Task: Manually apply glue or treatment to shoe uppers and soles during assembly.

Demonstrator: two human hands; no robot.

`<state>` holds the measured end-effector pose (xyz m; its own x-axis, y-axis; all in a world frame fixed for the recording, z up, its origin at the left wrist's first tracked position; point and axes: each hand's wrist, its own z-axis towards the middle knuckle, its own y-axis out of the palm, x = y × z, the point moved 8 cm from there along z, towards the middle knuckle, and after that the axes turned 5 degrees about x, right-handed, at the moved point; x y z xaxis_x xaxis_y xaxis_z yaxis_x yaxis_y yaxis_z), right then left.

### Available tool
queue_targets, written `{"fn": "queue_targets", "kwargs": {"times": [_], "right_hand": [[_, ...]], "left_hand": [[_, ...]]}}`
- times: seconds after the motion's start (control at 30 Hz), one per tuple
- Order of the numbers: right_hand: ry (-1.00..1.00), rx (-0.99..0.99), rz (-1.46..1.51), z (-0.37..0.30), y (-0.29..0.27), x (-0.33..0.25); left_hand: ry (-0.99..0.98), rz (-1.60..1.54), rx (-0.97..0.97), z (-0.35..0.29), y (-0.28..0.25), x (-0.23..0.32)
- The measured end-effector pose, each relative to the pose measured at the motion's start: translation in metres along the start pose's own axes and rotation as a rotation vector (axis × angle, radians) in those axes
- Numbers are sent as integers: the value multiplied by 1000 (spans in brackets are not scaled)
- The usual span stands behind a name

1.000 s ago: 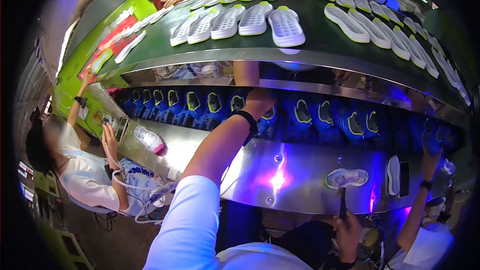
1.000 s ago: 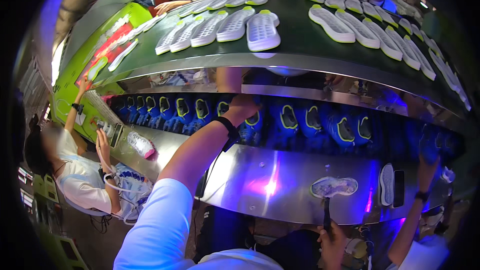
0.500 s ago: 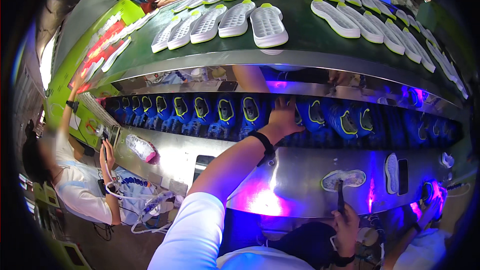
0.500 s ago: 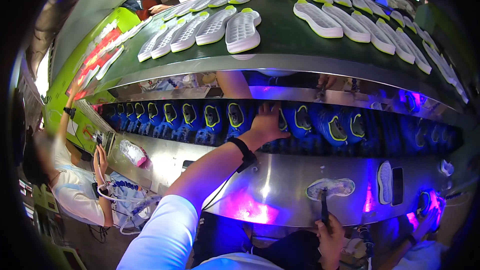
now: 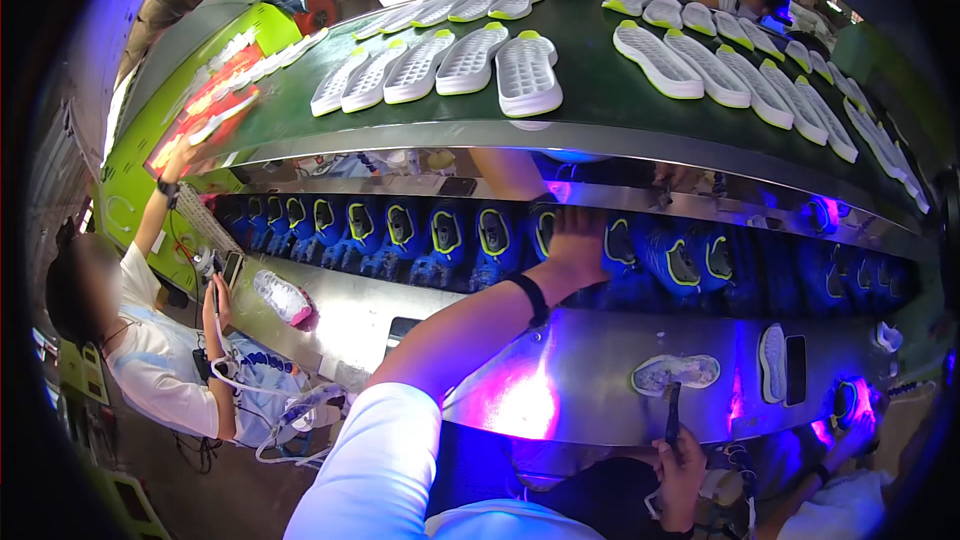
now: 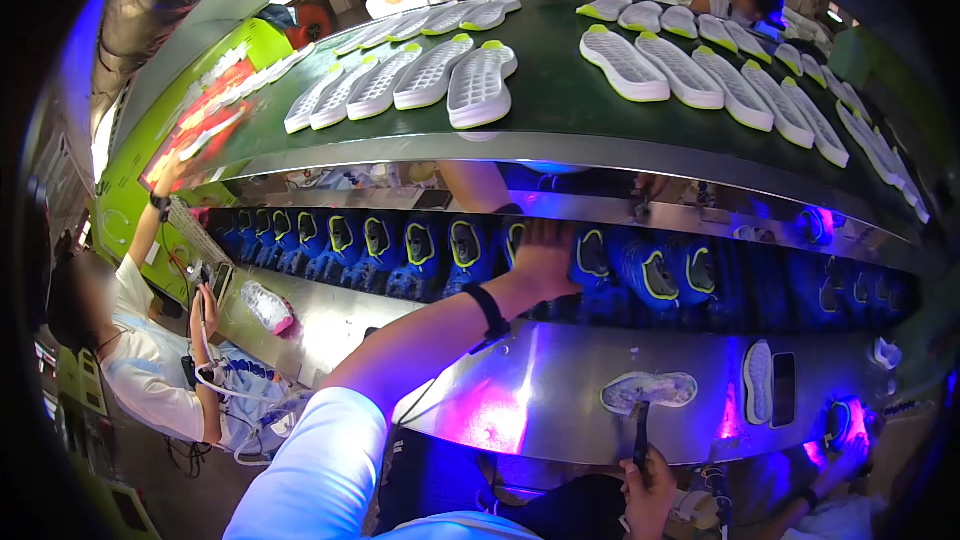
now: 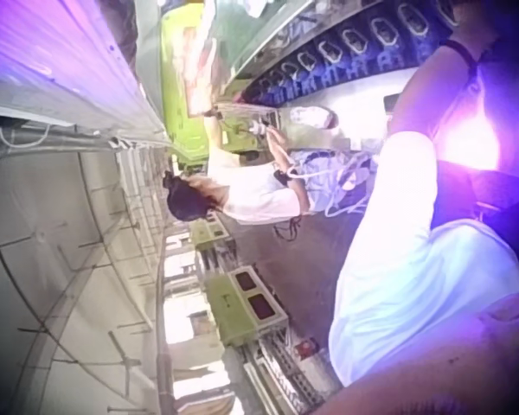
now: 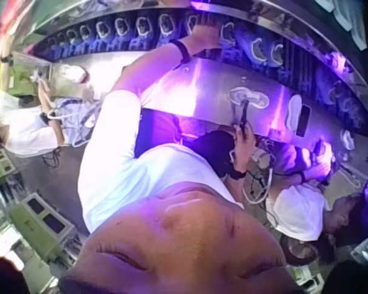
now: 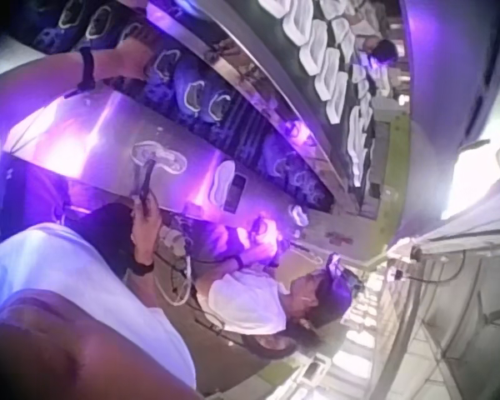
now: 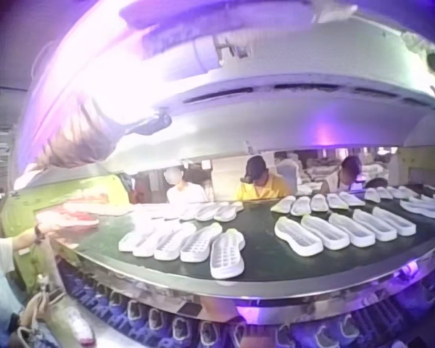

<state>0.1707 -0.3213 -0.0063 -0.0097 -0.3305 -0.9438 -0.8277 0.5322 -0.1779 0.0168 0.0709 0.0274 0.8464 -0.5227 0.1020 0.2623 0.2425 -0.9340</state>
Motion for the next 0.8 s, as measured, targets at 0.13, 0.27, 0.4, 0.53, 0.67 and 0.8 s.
{"fn": "queue_targets", "kwargs": {"times": [0.13,0.27,0.4,0.53,0.67,0.8], "right_hand": [[-37,34,-62,-8,-11,-9],[17,78,130,-19,-27,20],[7,30,49,-12,-45,34],[-39,35,42,-16,-49,35],[-147,54,29,-12,-40,29],[-111,28,105,-12,-12,20]], "left_hand": [[-79,-183,-82,9,15,28],[-175,-267,-177,6,31,21],[-112,-416,-132,-50,-39,31],[196,-488,-287,-172,-84,39],[300,-299,-413,-233,-106,49],[418,134,-440,-266,-68,77]]}}
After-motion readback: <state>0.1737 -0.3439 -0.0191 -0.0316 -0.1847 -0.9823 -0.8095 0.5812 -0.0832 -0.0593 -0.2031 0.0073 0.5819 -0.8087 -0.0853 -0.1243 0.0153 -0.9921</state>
